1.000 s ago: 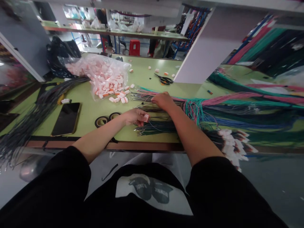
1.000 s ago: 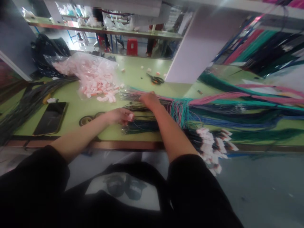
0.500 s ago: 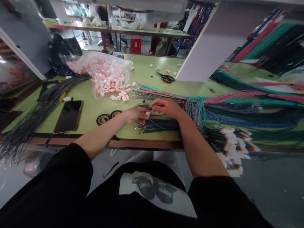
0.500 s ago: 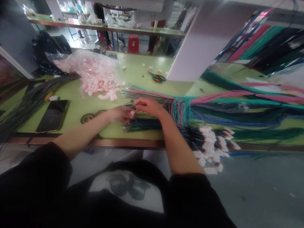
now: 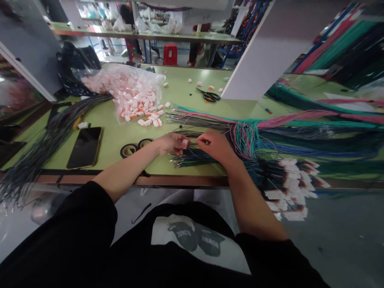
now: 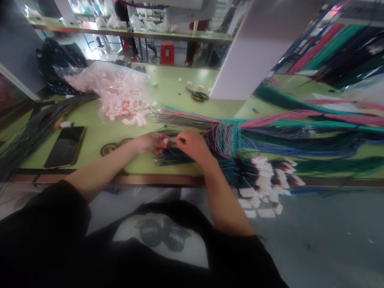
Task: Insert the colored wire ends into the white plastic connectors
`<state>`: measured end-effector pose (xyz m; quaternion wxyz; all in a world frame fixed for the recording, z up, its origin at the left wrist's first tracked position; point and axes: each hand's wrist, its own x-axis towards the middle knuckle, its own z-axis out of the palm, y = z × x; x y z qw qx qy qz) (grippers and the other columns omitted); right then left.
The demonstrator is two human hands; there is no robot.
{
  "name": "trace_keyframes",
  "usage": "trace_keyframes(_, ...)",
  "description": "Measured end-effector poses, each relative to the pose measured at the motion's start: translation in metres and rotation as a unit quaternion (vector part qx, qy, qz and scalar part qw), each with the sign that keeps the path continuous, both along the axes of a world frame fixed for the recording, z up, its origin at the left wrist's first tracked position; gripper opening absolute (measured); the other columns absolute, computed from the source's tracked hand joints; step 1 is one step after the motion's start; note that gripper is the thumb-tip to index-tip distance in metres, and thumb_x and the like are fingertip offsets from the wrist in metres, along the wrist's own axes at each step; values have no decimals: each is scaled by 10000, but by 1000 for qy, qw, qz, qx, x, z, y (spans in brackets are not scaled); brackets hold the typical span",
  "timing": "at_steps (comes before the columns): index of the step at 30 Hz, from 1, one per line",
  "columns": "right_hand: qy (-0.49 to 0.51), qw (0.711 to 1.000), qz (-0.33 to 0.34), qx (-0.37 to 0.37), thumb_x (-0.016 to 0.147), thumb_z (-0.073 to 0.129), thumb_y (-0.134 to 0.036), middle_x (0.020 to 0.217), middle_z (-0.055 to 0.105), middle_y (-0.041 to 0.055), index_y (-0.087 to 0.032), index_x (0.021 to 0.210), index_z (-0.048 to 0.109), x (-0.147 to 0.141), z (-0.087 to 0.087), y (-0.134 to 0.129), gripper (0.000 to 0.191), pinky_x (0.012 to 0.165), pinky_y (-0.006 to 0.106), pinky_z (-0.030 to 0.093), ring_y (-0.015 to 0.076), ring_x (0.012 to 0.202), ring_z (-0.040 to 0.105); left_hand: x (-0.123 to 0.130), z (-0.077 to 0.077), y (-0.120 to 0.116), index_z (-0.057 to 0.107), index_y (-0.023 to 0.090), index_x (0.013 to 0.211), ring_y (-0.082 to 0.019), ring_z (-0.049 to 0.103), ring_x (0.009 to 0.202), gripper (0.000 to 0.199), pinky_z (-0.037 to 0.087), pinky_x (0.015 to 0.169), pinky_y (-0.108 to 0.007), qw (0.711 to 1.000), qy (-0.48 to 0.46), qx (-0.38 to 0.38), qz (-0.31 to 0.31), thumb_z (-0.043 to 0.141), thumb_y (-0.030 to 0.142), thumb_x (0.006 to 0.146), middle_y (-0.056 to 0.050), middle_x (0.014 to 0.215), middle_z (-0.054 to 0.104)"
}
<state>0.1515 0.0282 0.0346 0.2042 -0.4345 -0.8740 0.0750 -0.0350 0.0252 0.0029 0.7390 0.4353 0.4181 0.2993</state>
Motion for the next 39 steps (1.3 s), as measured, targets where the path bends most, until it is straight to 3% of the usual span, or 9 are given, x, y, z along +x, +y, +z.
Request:
trace_keyframes(14,-62,996,-45,43,745,449,-197,683,591,55,-179,630,582,-12,-7,-6,177,624,276,312,169,694,480,1,2,-2,544,123,904,-48,542,433,211,412,436,-156,1000,14,7,6,635,58,725,36,616,583)
trace_keyframes(25,-112,991,-45,52,783,436,-192,749,628,91,-167,702,616,-26,-9,-12,199,646,289,322,200,765,519,3,2,-3,588,100,840,-30,511,388,178,378,387,-136,1000,26,8,7,685,107,691,30,579,586)
trace_keyframes(34,10,999,-38,-33,762,488,-225,709,623,38,-165,733,633,-16,-12,-2,160,602,252,337,145,638,500,4,5,-3,603,84,792,-35,499,363,141,353,351,-145,999,24,15,17,685,104,680,14,591,601)
trace_keyframes(39,-17,998,-51,-17,750,473,-193,698,629,47,-163,699,637,-23,-13,-7,175,592,255,318,145,639,492,4,5,-5,598,81,772,-34,487,352,115,348,350,-150,999,38,19,29,675,109,691,19,568,586)
